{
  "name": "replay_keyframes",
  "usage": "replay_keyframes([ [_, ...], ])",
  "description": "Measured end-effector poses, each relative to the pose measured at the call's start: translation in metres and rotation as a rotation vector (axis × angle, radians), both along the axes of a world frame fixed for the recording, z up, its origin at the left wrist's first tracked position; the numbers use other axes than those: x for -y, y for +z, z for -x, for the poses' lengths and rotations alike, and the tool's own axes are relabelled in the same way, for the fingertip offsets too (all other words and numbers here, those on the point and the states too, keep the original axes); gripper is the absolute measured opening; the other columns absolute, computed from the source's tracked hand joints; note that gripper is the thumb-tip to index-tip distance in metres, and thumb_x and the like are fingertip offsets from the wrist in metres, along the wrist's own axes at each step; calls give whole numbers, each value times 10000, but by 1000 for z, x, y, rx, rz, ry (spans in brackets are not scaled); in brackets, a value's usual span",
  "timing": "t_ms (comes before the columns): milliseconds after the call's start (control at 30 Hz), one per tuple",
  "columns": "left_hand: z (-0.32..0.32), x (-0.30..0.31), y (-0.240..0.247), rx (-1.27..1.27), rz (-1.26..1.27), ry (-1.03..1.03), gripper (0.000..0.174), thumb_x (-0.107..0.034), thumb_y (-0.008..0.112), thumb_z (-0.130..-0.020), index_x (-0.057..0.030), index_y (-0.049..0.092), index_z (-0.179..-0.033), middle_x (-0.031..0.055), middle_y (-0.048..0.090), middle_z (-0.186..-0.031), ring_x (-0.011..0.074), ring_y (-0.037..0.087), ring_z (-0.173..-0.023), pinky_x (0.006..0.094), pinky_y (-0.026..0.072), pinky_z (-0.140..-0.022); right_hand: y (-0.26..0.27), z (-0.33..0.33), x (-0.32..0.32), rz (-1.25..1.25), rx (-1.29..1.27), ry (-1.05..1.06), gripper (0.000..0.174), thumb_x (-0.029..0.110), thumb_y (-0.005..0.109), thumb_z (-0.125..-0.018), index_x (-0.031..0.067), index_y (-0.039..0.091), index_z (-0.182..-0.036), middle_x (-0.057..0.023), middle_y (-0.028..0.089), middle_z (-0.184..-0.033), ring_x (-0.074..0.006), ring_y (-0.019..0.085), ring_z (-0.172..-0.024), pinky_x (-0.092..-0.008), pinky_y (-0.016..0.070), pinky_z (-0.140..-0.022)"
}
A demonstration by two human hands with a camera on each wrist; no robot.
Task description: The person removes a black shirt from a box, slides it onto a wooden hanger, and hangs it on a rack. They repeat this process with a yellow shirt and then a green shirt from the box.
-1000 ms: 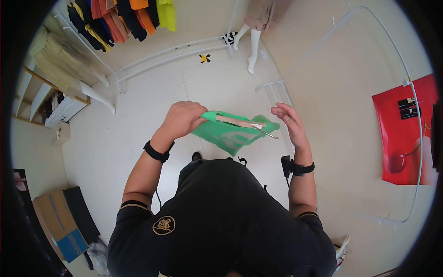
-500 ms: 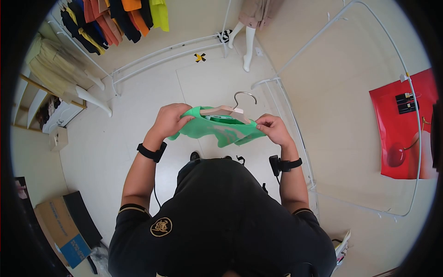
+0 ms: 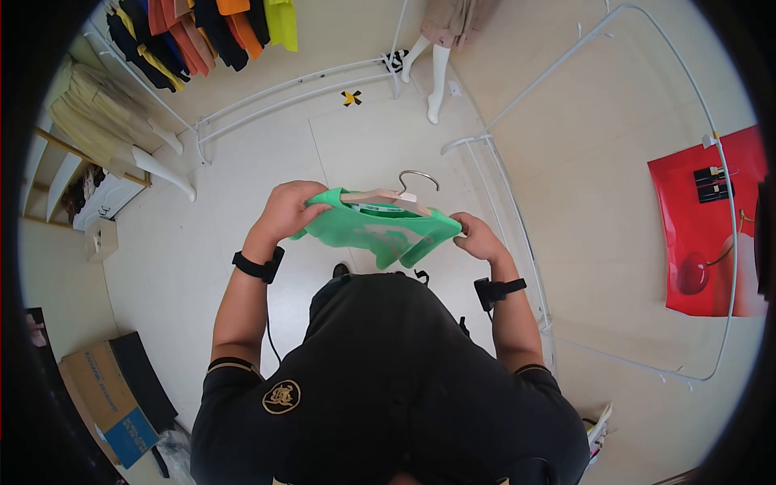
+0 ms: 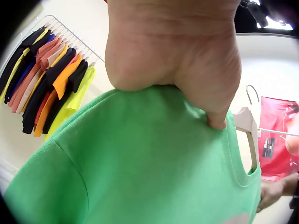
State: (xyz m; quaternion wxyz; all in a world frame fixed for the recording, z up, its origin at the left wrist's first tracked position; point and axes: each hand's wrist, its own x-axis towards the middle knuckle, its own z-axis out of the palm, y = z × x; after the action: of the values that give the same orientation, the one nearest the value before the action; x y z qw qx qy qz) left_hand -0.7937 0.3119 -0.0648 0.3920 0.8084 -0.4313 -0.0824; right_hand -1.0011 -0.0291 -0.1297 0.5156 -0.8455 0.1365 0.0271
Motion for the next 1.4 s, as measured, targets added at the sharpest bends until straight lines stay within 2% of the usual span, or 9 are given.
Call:
replay_keyframes([
  [133, -1, -4, 0, -95, 11, 16, 163, -122, 692, -736, -66, 662, -887, 106, 645, -802, 299, 600, -707, 360, 486, -639, -8, -4, 10, 224, -243, -67, 75, 22, 614, -752, 4, 633, -822, -84, 631, -720, -180, 599, -686, -310, 468, -632],
  [300, -11, -14, -13, 24, -98, 26, 176, -88, 674, -771, -26, 654, -935, 126, 648, -820, 272, 613, -710, 335, 494, -650, 14, -14, 12, 238, -24, -288, 36, 32, 616, -776, -4, 621, -774, -90, 619, -664, -164, 581, -620, -291, 452, -577],
  [567, -13, -12, -24, -161, 110, 261, 184, -121, 656, -798, -40, 647, -962, 137, 652, -849, 270, 634, -744, 327, 498, -660, 36, 8, 13, 186, 168, -218, 87, 11, 616, -757, 5, 630, -842, -113, 638, -815, -195, 614, -726, -291, 490, -649],
  [667, -13, -9, -20, -176, 202, 222, 188, -100, 657, -797, -28, 642, -970, 132, 654, -849, 250, 635, -737, 317, 500, -659, 55, 4, 9, 600, 123, -66, 225, 35, 636, -722, 21, 627, -947, -137, 629, -907, -280, 615, -843, -342, 498, -708],
  [733, -12, -7, -13, -173, 213, 199, 186, -88, 657, -796, -23, 641, -970, 128, 655, -849, 240, 635, -733, 312, 500, -658, 75, -14, -5, 460, 312, -265, 362, 57, 648, -695, 37, 603, -1053, -154, 612, -1008, -335, 589, -917, -379, 490, -772],
  [867, -16, -3, 0, -111, 175, 165, 184, -82, 659, -791, -15, 642, -961, 130, 655, -847, 237, 635, -732, 307, 501, -659, 102, -57, -25, 617, 671, -263, 375, 82, 649, -716, 38, 580, -1082, -146, 603, -1057, -320, 588, -922, -378, 485, -780],
  [933, -18, -5, 3, -96, 167, 158, 184, -82, 660, -788, -14, 643, -958, 130, 654, -844, 238, 634, -730, 307, 500, -657, 111, -74, -33, 746, 708, -34, 316, 119, 658, -734, 25, 595, -1030, -153, 621, -984, -321, 594, -867, -389, 485, -731],
  [1133, -23, -17, 12, -159, 175, 137, 191, -86, 669, -771, -17, 642, -947, 132, 649, -825, 253, 624, -716, 318, 491, -660, 113, -97, -51, 478, 277, 179, 212, 167, 661, -775, 28, 626, -930, -152, 619, -793, -326, 589, -719, -388, 468, -649],
  [1400, -64, -92, 5, -16, -224, 340, 110, -112, 637, -746, -40, 646, -829, 125, 630, -754, 315, 585, -693, 379, 470, -632, 116, -100, -52, 420, 420, 102, 210, 170, 676, -791, 23, 627, -933, -145, 609, -782, -305, 591, -695, -349, 471, -622],
])
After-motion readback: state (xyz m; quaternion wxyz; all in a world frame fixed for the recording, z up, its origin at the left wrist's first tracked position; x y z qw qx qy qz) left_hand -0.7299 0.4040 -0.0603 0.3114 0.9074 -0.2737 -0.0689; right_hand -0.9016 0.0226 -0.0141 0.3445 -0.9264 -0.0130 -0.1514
